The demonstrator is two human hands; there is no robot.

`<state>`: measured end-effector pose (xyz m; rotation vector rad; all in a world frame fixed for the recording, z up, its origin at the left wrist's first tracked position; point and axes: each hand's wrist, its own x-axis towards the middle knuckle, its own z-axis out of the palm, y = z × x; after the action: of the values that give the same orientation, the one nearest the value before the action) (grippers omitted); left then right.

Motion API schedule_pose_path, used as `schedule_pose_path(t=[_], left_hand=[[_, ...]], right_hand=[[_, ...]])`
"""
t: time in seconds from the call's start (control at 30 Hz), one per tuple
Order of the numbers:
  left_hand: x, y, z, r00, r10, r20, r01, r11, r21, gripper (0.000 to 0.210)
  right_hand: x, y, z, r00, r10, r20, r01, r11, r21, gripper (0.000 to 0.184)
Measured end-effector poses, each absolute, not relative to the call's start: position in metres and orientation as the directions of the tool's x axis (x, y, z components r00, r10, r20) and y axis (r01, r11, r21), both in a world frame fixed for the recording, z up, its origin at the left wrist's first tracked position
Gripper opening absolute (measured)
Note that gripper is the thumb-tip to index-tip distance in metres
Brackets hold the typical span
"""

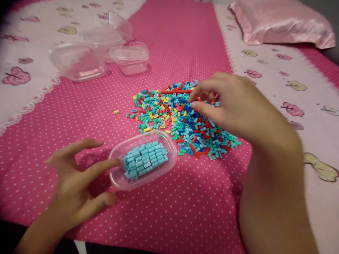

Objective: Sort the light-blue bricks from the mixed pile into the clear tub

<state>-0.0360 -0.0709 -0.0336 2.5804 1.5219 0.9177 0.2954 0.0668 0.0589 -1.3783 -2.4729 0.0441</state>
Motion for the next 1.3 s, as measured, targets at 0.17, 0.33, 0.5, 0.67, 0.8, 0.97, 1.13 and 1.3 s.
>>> schedule_pose_path(t=[0.17, 0.33, 0.5, 0.67, 0.8, 0.97, 1.13, 1.3], left_hand=[[-0.036, -0.067, -0.027, 0.375, 0.801, 0.467, 0.786, -0.542, 0.299, 0.038], [-0.037, -0.064, -0.027, 0.364, 0.809, 0.461, 0.804, -0.523, 0.282, 0.043], [-0.036, -0.059, -0.038, 0.375, 0.806, 0.458, 0.807, -0.527, 0.266, 0.072], [-0.036, -0.056, -0.042, 0.445, 0.780, 0.440, 0.804, -0.564, 0.186, 0.061], [-0.038, -0.056, -0.041, 0.445, 0.774, 0.450, 0.787, -0.578, 0.216, 0.065], [-0.039, -0.056, -0.042, 0.436, 0.765, 0.474, 0.777, -0.585, 0.230, 0.066], [-0.039, -0.056, -0.043, 0.453, 0.758, 0.470, 0.771, -0.598, 0.221, 0.065], [-0.039, -0.056, -0.043, 0.467, 0.758, 0.455, 0.782, -0.594, 0.187, 0.062]], right_hand=[[0.287, 0.075, 0.050, -0.440, 0.869, 0.225, 0.832, 0.489, -0.262, 0.016], [0.307, 0.078, 0.053, -0.380, 0.904, 0.194, 0.843, 0.425, -0.331, 0.013], [0.321, 0.083, 0.046, -0.396, 0.918, -0.008, 0.864, 0.370, -0.342, 0.021], [0.296, 0.080, 0.034, -0.404, 0.915, 0.021, 0.843, 0.381, -0.379, 0.032], [0.291, 0.071, 0.040, -0.407, 0.912, 0.053, 0.847, 0.399, -0.352, 0.033], [0.297, 0.065, 0.040, -0.376, 0.926, -0.025, 0.907, 0.363, -0.214, 0.014], [0.286, 0.067, 0.029, -0.364, 0.929, -0.067, 0.919, 0.347, -0.188, 0.014], [0.282, 0.066, 0.033, -0.360, 0.930, -0.070, 0.923, 0.343, -0.175, 0.011]])
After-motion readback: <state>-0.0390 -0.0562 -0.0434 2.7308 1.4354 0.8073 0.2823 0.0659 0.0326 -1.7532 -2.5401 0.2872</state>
